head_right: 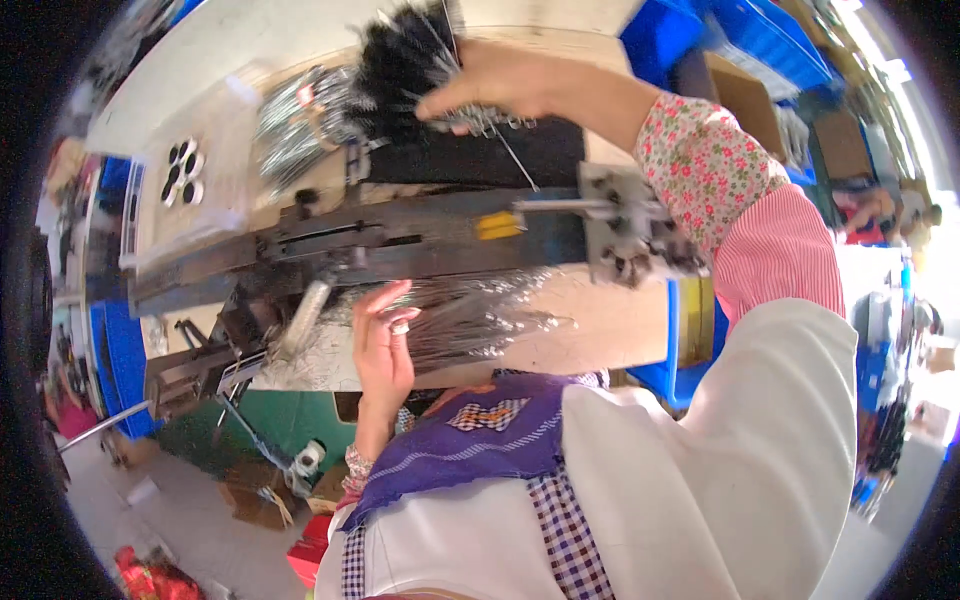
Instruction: Manually assembling and crimping wire brush components using a workshop machine.
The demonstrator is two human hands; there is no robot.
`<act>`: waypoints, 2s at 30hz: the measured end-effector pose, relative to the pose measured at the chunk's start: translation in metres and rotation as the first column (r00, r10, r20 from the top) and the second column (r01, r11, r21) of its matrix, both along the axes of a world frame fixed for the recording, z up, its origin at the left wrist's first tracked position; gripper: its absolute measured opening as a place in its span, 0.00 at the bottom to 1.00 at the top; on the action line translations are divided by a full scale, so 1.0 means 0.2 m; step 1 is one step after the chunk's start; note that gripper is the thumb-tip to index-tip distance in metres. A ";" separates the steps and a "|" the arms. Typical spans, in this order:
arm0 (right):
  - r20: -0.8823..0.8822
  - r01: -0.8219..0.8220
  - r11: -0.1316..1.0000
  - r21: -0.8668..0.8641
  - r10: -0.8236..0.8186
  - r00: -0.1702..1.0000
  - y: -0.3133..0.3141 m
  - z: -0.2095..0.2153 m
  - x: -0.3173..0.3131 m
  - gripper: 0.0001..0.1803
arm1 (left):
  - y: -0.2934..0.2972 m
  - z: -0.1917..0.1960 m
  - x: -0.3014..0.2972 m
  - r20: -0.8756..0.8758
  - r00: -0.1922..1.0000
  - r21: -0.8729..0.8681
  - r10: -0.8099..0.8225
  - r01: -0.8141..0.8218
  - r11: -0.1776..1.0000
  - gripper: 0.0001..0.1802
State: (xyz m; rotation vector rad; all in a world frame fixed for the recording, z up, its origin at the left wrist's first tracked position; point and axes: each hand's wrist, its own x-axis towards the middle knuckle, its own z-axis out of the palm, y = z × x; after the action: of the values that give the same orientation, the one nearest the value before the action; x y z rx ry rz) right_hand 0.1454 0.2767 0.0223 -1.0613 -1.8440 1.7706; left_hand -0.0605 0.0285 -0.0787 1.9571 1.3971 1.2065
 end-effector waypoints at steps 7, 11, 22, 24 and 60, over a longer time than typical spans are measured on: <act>-0.359 0.500 0.859 0.109 -0.435 0.826 -0.18 0.47 0.95 0.11 | -0.07 0.08 0.14 0.024 0.998 -0.022 -0.057 0.057 0.998 0.13; -0.385 0.564 0.809 -0.165 -0.579 0.718 -0.41 0.33 1.64 0.11 | -0.12 0.09 0.21 -0.159 0.987 -0.045 -0.025 0.018 0.999 0.14; -0.014 0.924 0.380 -0.045 -0.925 0.380 -1.54 -1.25 2.22 0.35 | -0.14 0.20 0.41 -0.335 0.934 -0.040 -0.127 0.120 0.992 0.17; -0.031 0.944 0.329 -0.022 -0.944 0.328 -1.61 -1.61 2.15 0.35 | -0.15 0.21 0.42 -0.376 0.920 -0.058 -0.109 0.094 0.994 0.17; -0.004 0.057 0.209 0.976 -0.247 0.969 -0.85 -0.08 0.37 0.09 | 0.49 0.36 0.23 -0.492 0.856 -0.193 -0.157 0.069 0.979 0.11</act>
State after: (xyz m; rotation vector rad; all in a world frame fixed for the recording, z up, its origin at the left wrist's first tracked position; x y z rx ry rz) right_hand 0.2187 0.1076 0.0067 -0.7331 -2.2225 0.0826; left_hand -0.0147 0.1263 -0.0069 2.2912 1.5347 0.5061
